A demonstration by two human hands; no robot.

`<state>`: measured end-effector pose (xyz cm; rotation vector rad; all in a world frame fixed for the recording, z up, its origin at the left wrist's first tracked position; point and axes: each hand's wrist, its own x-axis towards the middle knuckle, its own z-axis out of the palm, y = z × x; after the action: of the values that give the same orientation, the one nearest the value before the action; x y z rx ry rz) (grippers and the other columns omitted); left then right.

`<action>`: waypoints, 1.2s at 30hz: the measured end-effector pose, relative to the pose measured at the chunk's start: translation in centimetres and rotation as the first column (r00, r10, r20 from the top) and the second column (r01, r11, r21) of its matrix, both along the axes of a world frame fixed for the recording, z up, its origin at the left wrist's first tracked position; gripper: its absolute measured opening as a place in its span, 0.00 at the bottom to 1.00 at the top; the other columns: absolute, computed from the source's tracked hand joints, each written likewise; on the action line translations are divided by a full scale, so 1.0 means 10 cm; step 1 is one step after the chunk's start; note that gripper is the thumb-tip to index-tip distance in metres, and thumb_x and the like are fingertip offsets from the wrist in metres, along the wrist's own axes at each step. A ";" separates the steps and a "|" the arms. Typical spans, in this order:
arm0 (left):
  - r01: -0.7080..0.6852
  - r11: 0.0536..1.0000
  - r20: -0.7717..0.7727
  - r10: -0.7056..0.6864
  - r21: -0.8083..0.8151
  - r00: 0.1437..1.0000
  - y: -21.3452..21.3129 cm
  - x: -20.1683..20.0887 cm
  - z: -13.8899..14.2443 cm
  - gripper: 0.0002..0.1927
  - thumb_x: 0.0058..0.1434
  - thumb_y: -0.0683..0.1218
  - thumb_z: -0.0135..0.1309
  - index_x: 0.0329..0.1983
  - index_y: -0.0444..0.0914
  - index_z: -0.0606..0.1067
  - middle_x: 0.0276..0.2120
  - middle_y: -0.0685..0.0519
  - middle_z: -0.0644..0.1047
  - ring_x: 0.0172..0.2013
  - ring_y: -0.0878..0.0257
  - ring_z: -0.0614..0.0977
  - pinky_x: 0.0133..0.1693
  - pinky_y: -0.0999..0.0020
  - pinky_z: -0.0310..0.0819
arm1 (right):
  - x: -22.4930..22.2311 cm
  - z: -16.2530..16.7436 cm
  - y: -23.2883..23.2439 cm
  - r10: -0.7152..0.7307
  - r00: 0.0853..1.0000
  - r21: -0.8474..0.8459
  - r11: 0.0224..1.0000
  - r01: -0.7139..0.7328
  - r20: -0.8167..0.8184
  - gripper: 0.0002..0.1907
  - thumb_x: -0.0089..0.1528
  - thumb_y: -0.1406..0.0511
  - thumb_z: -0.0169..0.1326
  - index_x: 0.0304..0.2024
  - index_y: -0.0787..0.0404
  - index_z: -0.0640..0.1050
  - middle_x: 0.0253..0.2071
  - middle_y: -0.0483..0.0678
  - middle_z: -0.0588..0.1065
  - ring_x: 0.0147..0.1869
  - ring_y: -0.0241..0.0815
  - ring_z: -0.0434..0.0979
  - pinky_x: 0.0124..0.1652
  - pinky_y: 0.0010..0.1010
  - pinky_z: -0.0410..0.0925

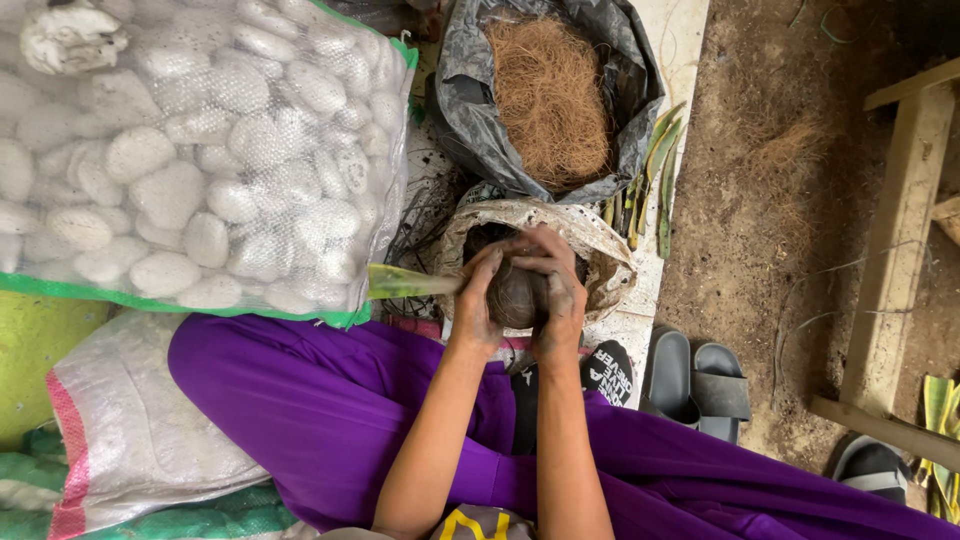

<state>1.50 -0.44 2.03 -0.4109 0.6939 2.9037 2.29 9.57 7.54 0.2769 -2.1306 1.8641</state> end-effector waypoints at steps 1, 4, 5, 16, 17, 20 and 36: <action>-0.029 1.000 -0.003 0.029 0.002 1.000 0.01 0.02 -0.06 0.14 0.71 0.46 0.54 0.53 0.32 0.78 0.50 0.44 0.79 0.50 0.55 0.80 0.55 0.55 0.73 | 0.00 0.03 -0.04 -0.028 0.996 -0.017 0.999 0.029 0.079 0.28 0.71 0.50 0.40 0.46 0.64 0.82 0.68 0.57 0.72 0.78 0.53 0.65 0.76 0.46 0.54; -0.064 0.997 -0.102 0.060 -0.037 0.993 0.05 0.05 -0.13 0.09 0.71 0.43 0.54 0.48 0.32 0.79 0.43 0.45 0.82 0.43 0.57 0.84 0.49 0.58 0.79 | -0.01 0.07 -0.08 -0.061 0.963 -0.131 0.986 0.099 0.264 0.29 0.67 0.47 0.48 0.55 0.64 0.78 0.74 0.59 0.64 0.80 0.56 0.59 0.75 0.51 0.53; -0.055 0.995 -0.192 0.038 -0.089 0.981 0.05 0.05 -0.11 0.09 0.70 0.43 0.53 0.47 0.33 0.80 0.43 0.44 0.82 0.43 0.56 0.85 0.51 0.56 0.81 | -0.03 0.06 -0.08 -0.032 0.957 -0.224 0.969 0.100 0.289 0.32 0.66 0.46 0.51 0.59 0.65 0.75 0.75 0.60 0.62 0.81 0.56 0.57 0.75 0.51 0.51; -0.445 0.425 -0.530 -0.103 -0.788 0.842 -0.16 -0.03 0.51 0.23 0.69 0.55 0.43 0.58 0.40 0.78 0.71 0.49 0.67 0.78 0.48 0.54 0.77 0.46 0.45 | 0.01 -0.18 0.11 0.261 0.771 -0.598 0.779 0.187 0.581 0.29 0.62 0.53 0.55 0.56 0.69 0.73 0.49 0.61 0.76 0.44 0.52 0.83 0.38 0.38 0.80; -0.429 0.423 -0.515 -0.109 -0.798 0.850 -0.17 -0.02 0.52 0.23 0.70 0.55 0.44 0.60 0.41 0.76 0.72 0.50 0.66 0.79 0.47 0.53 0.78 0.46 0.45 | 0.01 -0.21 0.11 0.278 0.786 -0.616 0.772 0.159 0.552 0.26 0.63 0.56 0.57 0.53 0.72 0.76 0.47 0.61 0.76 0.43 0.50 0.81 0.38 0.36 0.78; -0.372 0.507 -0.466 -0.067 -0.777 0.882 -0.13 -0.02 0.46 0.25 0.69 0.56 0.47 0.65 0.41 0.70 0.72 0.50 0.65 0.78 0.49 0.53 0.77 0.47 0.43 | -0.01 -0.24 0.12 0.219 0.832 -0.563 0.816 0.130 0.509 0.19 0.62 0.61 0.55 0.46 0.72 0.80 0.42 0.59 0.78 0.39 0.48 0.80 0.39 0.35 0.77; -0.033 0.921 -0.283 -0.085 -0.389 0.955 -0.05 0.03 0.17 0.15 0.64 0.47 0.56 0.49 0.33 0.76 0.46 0.47 0.82 0.50 0.59 0.82 0.58 0.62 0.76 | -0.07 -0.05 -0.03 0.072 0.911 -0.472 0.870 0.143 0.407 0.42 0.63 0.48 0.53 0.72 0.64 0.63 0.77 0.57 0.58 0.82 0.51 0.52 0.74 0.45 0.52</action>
<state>1.81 -0.92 3.76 0.0049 1.3229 2.8189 1.58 9.25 7.05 -0.3017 -1.7590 2.5358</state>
